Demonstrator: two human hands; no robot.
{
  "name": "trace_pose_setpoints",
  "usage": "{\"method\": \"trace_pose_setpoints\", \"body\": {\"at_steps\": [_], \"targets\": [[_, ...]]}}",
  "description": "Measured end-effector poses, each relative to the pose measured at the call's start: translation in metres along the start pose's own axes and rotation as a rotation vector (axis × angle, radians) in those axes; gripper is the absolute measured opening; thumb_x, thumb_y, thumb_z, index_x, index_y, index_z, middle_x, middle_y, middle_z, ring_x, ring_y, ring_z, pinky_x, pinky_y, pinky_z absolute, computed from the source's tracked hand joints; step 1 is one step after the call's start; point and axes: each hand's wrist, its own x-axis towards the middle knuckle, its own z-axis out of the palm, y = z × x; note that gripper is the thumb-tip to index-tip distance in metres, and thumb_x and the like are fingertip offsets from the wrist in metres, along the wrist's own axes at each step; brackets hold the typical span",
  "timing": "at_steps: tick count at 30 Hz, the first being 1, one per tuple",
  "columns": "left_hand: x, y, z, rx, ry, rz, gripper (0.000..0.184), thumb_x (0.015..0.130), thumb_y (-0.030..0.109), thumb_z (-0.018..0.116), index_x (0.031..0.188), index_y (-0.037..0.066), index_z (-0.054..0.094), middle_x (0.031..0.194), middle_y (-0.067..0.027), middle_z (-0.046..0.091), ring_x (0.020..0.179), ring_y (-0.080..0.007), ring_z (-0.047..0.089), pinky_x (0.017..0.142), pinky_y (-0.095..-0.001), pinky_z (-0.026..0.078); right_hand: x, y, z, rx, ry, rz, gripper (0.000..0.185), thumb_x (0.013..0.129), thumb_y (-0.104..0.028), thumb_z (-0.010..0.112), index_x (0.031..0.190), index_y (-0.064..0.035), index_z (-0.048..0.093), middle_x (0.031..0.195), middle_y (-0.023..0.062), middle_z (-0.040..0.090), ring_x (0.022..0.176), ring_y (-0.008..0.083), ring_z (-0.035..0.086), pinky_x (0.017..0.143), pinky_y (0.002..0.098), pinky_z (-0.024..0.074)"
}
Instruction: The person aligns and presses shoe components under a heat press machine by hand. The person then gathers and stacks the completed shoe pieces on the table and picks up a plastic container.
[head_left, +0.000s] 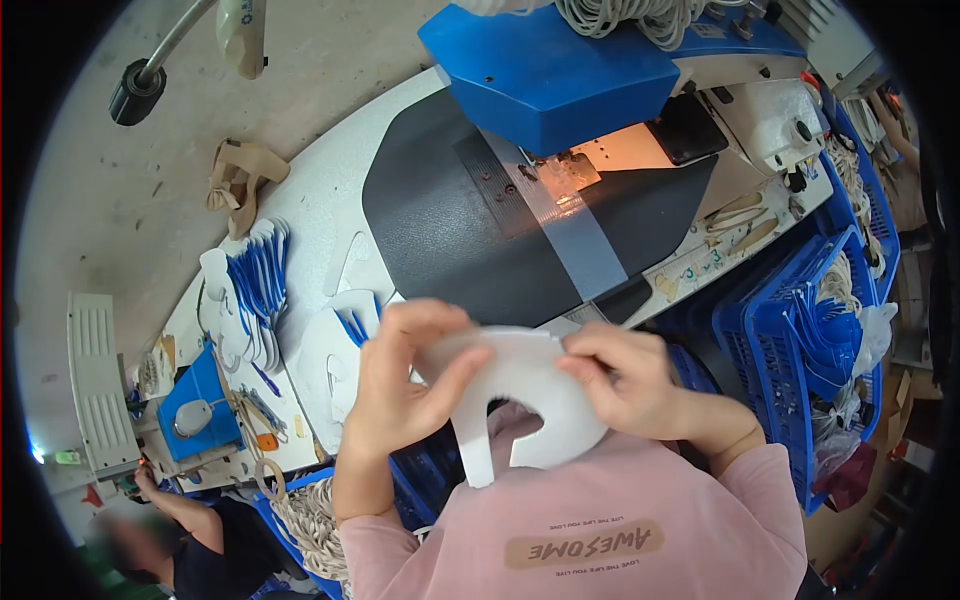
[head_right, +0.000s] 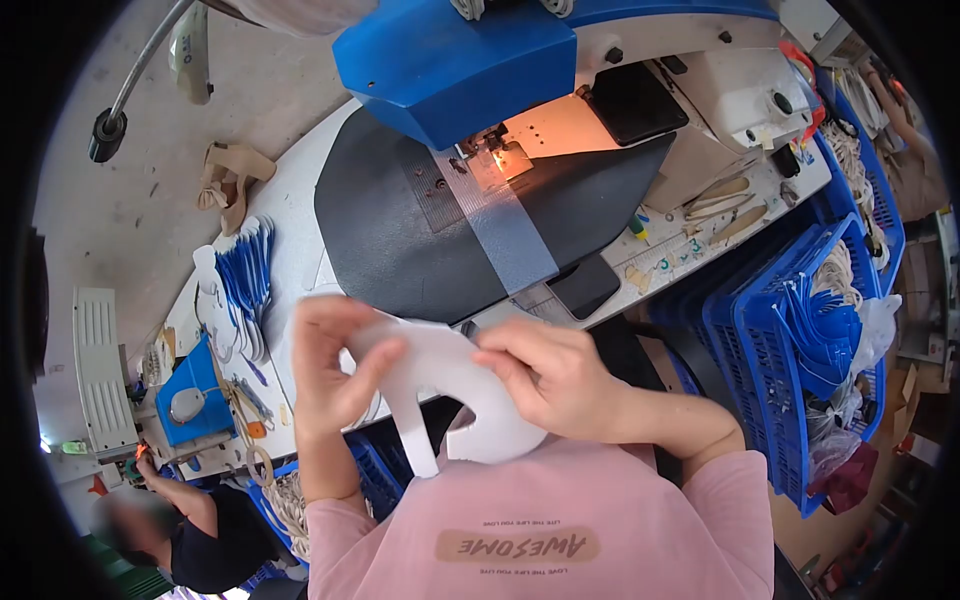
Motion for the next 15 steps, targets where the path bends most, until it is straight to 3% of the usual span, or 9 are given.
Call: {"method": "trace_pose_setpoints", "body": {"at_steps": [1,3,6,10,15], "targets": [[0.011,0.008,0.006,-0.002,-0.001,0.001,0.031,0.076,-0.001,0.071,0.107,0.001,0.065,0.112,-0.016,0.062,0.1,-0.0319,0.064,0.081,-0.0366,0.052,0.011,-0.011,-0.006,-0.081,0.15,-0.127,0.011,0.078,0.003,0.066,0.088,-0.001,0.065,0.07,0.0104,0.059,0.054,0.0269,0.056,0.052,0.0329,0.0455],[0.046,0.02,0.022,0.843,0.231,0.684,0.038,0.078,0.0,0.066,0.115,0.0,0.059,0.116,-0.0186,0.057,0.102,-0.0358,0.059,0.082,-0.0364,0.051,0.036,-0.015,-0.024,-0.432,0.179,-0.192,0.005,0.081,0.001,0.064,0.085,-0.0002,0.066,0.072,0.0104,0.06,0.06,0.0258,0.057,0.058,0.0344,0.0454],[0.061,0.019,0.05,0.71,0.075,0.541,0.039,0.08,0.001,0.063,0.118,-0.005,0.055,0.12,-0.0193,0.054,0.113,-0.0336,0.052,0.087,-0.0364,0.051,0.064,-0.005,-0.037,-0.702,0.106,-0.174,0.007,0.082,-0.001,0.062,0.088,0.0007,0.065,0.077,0.0104,0.06,0.069,0.0266,0.058,0.068,0.0362,0.0453],[0.067,0.017,0.071,0.744,0.064,0.408,0.036,0.083,0.008,0.061,0.117,-0.003,0.057,0.118,-0.0188,0.054,0.111,-0.0357,0.053,0.087,-0.041,0.049,0.075,-0.002,-0.044,-0.649,-0.019,-0.08,0.011,0.085,-0.003,0.06,0.094,0.0012,0.065,0.085,0.0114,0.06,0.081,0.0284,0.057,0.078,0.0381,0.0432],[0.074,0.014,0.076,0.802,0.098,0.426,0.034,0.085,0.011,0.059,0.117,-0.002,0.057,0.119,-0.0197,0.054,0.111,-0.0363,0.052,0.086,-0.0414,0.049,0.081,0.013,-0.051,-0.638,-0.098,-0.123,0.018,0.086,-0.003,0.057,0.102,0.0016,0.063,0.091,0.0135,0.06,0.089,0.0298,0.057,0.081,0.039,0.0434]]}}
